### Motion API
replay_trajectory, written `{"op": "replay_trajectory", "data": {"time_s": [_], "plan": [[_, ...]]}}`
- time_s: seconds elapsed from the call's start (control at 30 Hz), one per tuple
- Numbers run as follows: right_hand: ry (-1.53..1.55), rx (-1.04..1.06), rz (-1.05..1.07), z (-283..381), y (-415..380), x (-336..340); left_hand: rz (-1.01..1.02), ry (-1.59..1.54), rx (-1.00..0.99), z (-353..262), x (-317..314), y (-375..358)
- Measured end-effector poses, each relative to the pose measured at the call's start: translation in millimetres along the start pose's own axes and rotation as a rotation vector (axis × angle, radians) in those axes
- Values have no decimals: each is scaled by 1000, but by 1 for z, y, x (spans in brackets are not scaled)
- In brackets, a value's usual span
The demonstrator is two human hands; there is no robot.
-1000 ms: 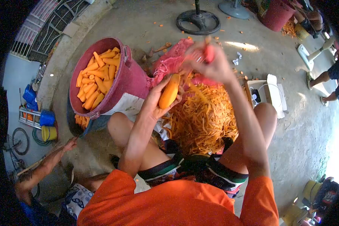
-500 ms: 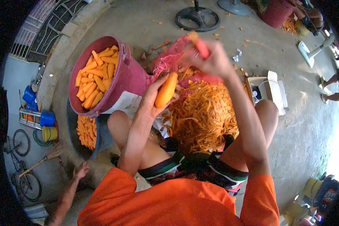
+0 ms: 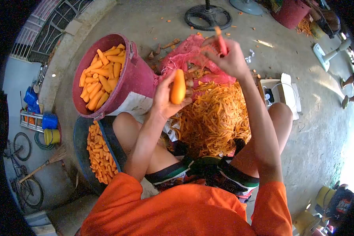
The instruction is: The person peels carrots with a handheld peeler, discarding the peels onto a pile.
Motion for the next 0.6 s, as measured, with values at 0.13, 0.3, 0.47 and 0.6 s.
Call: {"op": "replay_trajectory", "data": {"time_s": [0.13,0.3,0.47,0.6], "plan": [[-310,47,233,6,-3,-1,-297,372,-267,-8,1,2],[-327,67,280,9,-17,1,-33,237,-330,-45,11,-5],[-425,182,390,28,-33,-23,-64,346,-234,-35,6,-3],[-470,259,422,34,-43,-33,-128,454,-229,-24,-4,-6]]}}
Point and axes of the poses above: each hand's wrist, its own y-axis towards the middle knuckle, its own x-axis out of the back of the hand, z = x × y, the point moved 3 cm from there along y, towards the middle knuckle, and after that the axes turned 12 degrees about -z, right-handed, at the moved point
